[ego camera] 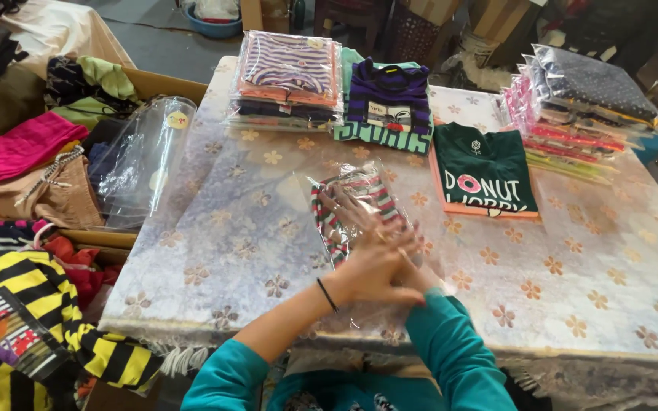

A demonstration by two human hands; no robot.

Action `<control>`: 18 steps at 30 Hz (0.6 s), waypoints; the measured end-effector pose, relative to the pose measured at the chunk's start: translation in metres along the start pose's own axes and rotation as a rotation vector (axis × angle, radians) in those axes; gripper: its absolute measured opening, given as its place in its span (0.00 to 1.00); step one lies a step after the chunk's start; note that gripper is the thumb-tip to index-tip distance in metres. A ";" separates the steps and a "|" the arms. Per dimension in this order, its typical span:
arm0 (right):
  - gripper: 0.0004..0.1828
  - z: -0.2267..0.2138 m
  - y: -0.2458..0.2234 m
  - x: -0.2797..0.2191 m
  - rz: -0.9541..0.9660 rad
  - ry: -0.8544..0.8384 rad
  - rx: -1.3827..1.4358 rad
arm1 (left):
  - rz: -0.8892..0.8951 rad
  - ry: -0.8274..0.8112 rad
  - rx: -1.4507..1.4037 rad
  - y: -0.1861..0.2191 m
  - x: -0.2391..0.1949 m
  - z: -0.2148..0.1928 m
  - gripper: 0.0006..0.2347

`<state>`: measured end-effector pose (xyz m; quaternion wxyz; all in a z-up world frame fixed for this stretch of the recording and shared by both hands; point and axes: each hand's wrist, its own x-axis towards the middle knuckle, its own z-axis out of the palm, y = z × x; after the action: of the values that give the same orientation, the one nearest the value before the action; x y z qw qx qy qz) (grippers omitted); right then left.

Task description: The person folds various t-shirts and places them into clear plastic bags on a table. They seal the bags and stack the packaged items on the table.

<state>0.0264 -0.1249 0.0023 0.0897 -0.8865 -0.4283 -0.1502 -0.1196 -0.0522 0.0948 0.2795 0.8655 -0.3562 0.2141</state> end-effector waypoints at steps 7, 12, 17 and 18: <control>0.46 -0.062 -0.039 0.025 0.258 -0.238 0.318 | 0.127 -0.049 0.088 -0.010 -0.010 0.005 0.41; 0.45 -0.057 -0.034 0.021 0.364 -0.293 0.627 | 0.203 -0.040 0.116 -0.006 -0.009 0.016 0.43; 0.40 -0.046 -0.032 0.031 0.263 -0.172 0.660 | 0.230 -0.117 0.162 -0.024 -0.016 0.037 0.36; 0.39 -0.044 -0.031 0.034 0.233 -0.124 0.674 | 0.273 -0.141 0.175 -0.025 -0.015 0.034 0.33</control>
<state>0.0140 -0.0937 0.0560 0.3671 -0.8576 -0.3544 0.0648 -0.1049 -0.0515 0.0526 0.1460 0.8430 -0.4690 0.2191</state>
